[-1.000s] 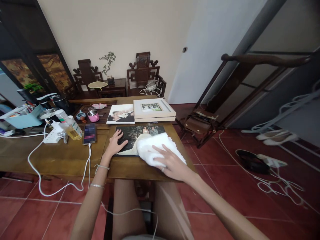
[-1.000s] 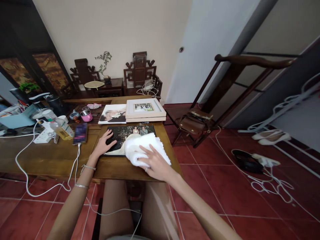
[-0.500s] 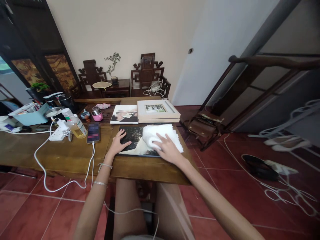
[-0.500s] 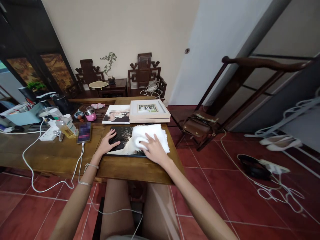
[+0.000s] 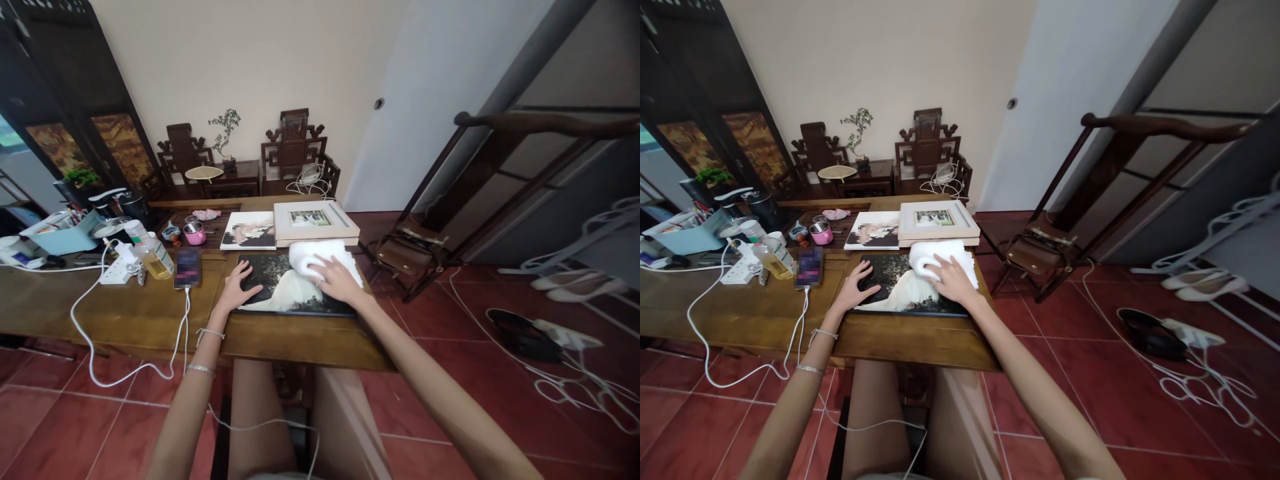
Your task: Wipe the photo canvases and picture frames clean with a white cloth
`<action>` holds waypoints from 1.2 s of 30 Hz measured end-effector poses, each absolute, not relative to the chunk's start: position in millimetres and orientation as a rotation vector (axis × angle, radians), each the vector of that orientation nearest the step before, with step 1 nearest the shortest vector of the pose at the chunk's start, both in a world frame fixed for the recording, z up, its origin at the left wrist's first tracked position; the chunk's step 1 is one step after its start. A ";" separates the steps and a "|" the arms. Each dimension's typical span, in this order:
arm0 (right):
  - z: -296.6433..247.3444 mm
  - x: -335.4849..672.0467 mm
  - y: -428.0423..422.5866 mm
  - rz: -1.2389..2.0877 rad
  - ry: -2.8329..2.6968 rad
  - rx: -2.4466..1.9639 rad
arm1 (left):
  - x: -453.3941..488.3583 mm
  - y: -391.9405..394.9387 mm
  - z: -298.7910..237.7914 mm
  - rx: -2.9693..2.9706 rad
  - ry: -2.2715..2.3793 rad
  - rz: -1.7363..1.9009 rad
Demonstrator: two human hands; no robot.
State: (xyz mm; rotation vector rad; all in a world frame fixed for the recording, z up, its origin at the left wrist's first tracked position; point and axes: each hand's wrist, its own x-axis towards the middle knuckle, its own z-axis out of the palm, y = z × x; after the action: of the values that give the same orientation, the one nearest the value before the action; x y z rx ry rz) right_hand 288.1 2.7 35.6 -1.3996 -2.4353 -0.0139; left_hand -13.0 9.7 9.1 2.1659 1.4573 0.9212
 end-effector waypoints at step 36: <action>49.6 250.3 -111.9 0.290 -2.659 -0.898 | -10.2 11.7 7.0 2.177 1.458 0.884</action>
State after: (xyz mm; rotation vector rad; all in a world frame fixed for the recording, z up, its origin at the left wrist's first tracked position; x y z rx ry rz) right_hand 250.3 -111.9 49.6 -0.8979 -2.6594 0.2899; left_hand -10.2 11.7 7.0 2.1770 1.4581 0.8839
